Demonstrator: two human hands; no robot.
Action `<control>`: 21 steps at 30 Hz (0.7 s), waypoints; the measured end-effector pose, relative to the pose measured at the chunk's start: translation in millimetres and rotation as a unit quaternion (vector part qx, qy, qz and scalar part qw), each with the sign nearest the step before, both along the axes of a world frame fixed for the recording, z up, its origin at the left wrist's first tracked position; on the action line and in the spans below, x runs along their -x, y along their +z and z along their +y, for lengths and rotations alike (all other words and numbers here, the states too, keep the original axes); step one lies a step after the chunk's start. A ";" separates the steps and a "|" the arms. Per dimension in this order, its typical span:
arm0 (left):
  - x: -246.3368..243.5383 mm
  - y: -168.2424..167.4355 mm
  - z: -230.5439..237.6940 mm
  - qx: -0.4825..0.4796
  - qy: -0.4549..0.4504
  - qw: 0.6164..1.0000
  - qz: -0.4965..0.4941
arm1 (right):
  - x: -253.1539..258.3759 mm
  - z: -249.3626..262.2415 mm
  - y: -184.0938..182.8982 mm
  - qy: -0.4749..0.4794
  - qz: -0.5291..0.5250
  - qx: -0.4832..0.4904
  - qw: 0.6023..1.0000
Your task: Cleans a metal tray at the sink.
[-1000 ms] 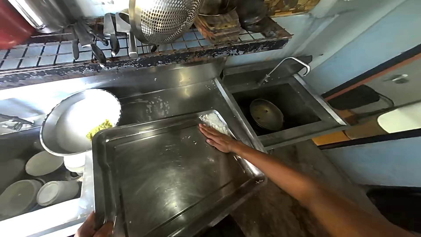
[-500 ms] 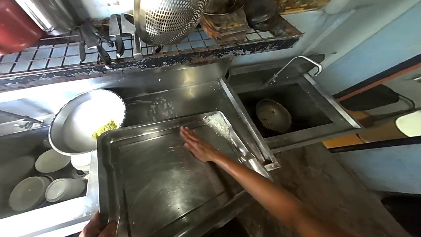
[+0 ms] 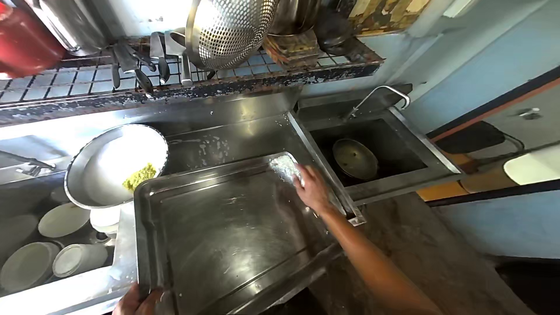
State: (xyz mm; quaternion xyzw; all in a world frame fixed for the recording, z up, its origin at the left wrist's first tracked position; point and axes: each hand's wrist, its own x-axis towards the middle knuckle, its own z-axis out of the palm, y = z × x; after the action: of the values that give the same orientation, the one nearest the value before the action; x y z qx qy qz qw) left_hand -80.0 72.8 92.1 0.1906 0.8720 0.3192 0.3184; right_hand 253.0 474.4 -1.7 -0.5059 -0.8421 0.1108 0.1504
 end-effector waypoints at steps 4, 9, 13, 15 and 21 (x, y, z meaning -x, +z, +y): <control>-3.1 -17.4 -7.2 0.021 0.019 1.000 -0.002 | -47.5 -3.5 -1.9 -0.208 -0.052 0.182 0.959; -19.7 -12.0 -23.7 -0.026 0.099 0.994 -0.025 | -53.1 -8.7 0.9 -0.155 -0.051 0.205 0.965; -46.6 -0.4 -62.9 -0.055 0.175 0.983 -0.033 | -31.7 -2.1 16.3 -0.077 -0.077 0.165 0.980; -73.9 2.4 -89.4 -0.061 0.229 0.971 -0.024 | -15.2 1.3 27.4 -0.020 -0.074 0.158 0.984; -197.6 8.3 -184.5 -0.068 0.414 0.907 0.042 | 54.7 -13.6 36.2 0.216 0.004 0.166 0.962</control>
State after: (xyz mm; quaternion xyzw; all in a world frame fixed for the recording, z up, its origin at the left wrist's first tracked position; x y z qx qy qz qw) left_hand 117.5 -111.7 100.4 -0.1529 0.8613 0.4725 0.1074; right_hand 198.3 460.8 34.5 -0.3289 -0.9007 0.2810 0.0403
